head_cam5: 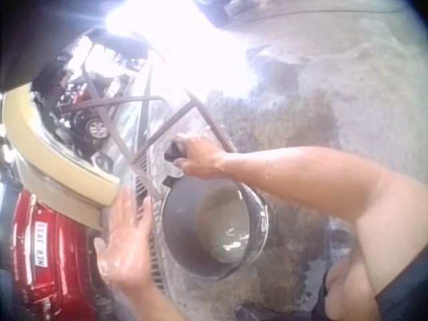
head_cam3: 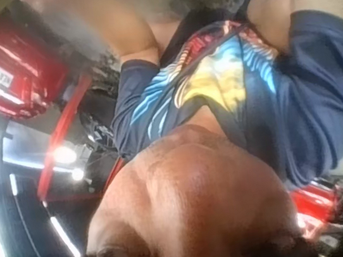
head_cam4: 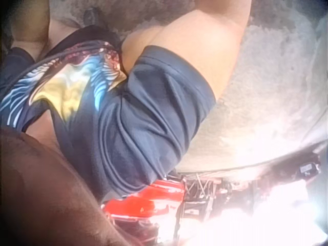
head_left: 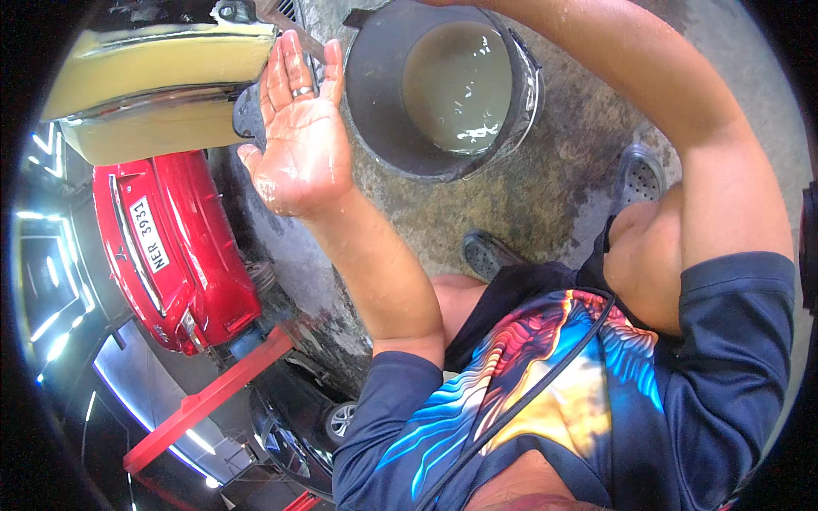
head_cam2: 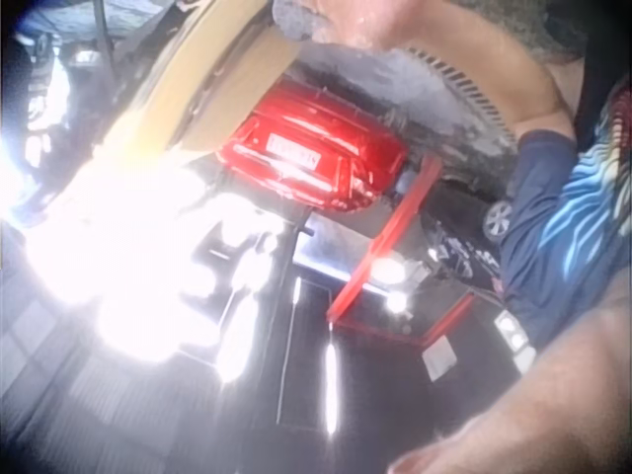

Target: The person sands the edges of a detached yellow car door using a black sanding block and water from a nearby bucket. They repeatedly dip a green cloth into the bucket to wipe the sanded area and rinse the sanding block.

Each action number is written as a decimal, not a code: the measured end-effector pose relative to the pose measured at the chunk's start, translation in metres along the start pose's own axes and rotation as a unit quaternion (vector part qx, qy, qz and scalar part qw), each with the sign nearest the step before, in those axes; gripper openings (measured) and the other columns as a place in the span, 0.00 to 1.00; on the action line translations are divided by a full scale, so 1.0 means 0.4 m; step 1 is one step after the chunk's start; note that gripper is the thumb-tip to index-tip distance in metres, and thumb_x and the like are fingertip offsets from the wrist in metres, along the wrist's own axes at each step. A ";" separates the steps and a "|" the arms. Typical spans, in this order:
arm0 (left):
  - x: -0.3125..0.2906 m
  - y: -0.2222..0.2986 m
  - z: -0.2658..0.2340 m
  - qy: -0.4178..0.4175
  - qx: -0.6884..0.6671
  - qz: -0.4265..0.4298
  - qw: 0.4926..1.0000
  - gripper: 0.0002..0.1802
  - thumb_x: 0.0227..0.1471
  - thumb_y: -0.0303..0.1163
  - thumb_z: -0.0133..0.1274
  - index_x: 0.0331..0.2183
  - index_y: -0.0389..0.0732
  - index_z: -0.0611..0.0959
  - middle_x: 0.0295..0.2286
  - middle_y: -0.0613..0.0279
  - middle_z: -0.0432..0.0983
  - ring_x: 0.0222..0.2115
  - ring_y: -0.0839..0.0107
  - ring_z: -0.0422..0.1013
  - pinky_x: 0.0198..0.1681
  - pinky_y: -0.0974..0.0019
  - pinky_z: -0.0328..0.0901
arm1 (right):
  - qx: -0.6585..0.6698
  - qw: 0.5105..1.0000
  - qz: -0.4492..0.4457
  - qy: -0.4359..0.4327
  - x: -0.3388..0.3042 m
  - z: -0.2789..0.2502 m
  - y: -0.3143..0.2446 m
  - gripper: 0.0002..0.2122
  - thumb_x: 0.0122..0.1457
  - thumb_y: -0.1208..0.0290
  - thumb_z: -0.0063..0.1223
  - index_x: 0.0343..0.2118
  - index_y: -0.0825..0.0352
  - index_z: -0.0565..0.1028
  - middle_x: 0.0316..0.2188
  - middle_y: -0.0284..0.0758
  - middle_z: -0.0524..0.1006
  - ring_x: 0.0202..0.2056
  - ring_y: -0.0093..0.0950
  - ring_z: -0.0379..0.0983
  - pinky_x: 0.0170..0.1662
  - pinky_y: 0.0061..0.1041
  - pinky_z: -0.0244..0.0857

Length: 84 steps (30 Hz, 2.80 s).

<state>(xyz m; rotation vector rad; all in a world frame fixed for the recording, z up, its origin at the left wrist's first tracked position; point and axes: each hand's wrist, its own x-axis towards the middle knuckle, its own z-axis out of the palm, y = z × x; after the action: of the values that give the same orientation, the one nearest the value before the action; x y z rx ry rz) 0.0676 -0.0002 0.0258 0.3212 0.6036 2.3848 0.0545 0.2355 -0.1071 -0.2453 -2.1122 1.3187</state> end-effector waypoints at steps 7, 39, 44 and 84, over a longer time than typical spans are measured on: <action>-0.035 0.036 -0.011 0.004 -0.042 0.002 0.999 0.54 0.66 0.70 0.11 0.72 0.31 0.44 0.73 0.46 0.39 0.74 0.50 0.37 0.70 0.23 0.30 | 0.007 0.999 -0.034 -0.010 -0.029 0.062 -0.039 0.26 0.55 0.67 0.63 0.57 0.74 0.74 0.49 0.58 0.79 0.52 0.54 0.76 0.56 0.45 0.70; 0.078 0.128 -0.094 0.092 0.221 -0.024 0.971 0.39 0.64 0.63 0.47 0.57 0.36 0.71 0.54 0.52 0.71 0.61 0.57 0.59 0.62 0.32 0.54 | -0.277 0.775 -0.548 0.150 -0.047 0.035 -0.287 0.26 0.49 0.69 0.59 0.56 0.60 0.77 0.53 0.35 0.76 0.48 0.31 0.74 0.48 0.33 0.62; 0.083 0.111 -0.087 0.103 0.228 -0.039 0.967 0.30 0.62 0.66 0.52 0.47 0.50 0.83 0.39 0.67 0.82 0.43 0.71 0.73 0.48 0.59 0.63 | -0.360 0.744 -0.549 0.125 -0.054 -0.004 -0.313 0.25 0.50 0.67 0.63 0.55 0.58 0.78 0.52 0.32 0.77 0.48 0.31 0.74 0.49 0.36 0.61; 0.122 0.049 -0.129 -0.011 0.162 0.028 0.986 0.26 0.65 0.59 0.52 0.44 0.45 0.85 0.40 0.65 0.84 0.50 0.66 0.77 0.55 0.56 0.70 | -0.328 0.772 -0.534 0.111 -0.044 0.061 -0.326 0.28 0.51 0.68 0.62 0.58 0.61 0.76 0.47 0.33 0.77 0.44 0.35 0.74 0.45 0.39 0.63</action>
<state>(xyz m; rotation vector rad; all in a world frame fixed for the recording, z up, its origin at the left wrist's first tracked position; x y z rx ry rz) 0.0008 0.0004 -0.0053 0.5088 0.9873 2.3282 0.0754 0.1465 -0.0096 0.4637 -1.8730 -0.1279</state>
